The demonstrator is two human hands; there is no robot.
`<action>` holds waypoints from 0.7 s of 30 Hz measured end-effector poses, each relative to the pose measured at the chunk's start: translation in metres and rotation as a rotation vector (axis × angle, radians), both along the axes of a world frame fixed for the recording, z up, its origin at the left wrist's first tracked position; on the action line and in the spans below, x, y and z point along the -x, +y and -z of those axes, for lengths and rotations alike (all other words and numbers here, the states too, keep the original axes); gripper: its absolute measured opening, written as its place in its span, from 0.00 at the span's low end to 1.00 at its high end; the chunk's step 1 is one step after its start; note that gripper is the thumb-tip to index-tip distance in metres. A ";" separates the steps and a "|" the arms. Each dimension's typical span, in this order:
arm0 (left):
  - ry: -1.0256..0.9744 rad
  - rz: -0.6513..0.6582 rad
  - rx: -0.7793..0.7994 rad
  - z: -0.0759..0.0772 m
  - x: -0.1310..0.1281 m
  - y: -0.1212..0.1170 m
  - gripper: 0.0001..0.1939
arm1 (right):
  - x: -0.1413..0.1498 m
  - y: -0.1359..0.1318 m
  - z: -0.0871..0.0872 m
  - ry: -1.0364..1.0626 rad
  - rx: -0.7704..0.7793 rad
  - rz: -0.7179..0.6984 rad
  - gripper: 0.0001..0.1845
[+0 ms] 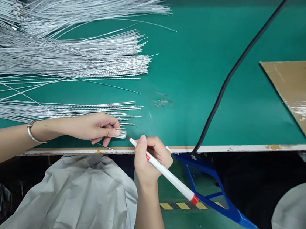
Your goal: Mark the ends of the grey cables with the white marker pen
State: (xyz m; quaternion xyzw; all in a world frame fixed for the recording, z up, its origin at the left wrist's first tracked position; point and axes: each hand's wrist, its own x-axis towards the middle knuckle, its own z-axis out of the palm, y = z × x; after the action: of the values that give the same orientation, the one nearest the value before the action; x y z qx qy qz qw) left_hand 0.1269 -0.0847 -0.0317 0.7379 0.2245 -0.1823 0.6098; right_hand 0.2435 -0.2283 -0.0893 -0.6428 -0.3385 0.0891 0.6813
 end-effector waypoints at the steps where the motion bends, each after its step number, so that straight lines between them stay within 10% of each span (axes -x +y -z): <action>1: -0.001 0.000 0.000 0.000 0.000 0.000 0.14 | 0.000 0.000 0.000 -0.001 -0.001 0.001 0.12; 21: -0.018 -0.019 0.018 0.003 0.002 0.000 0.15 | 0.001 0.001 -0.001 0.043 -0.023 -0.010 0.13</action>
State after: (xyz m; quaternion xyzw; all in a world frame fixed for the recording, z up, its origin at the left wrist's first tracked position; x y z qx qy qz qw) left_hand 0.1251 -0.0844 -0.0350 0.7317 0.2242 -0.1717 0.6204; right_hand 0.2425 -0.2277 -0.0879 -0.6313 -0.3281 0.1025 0.6952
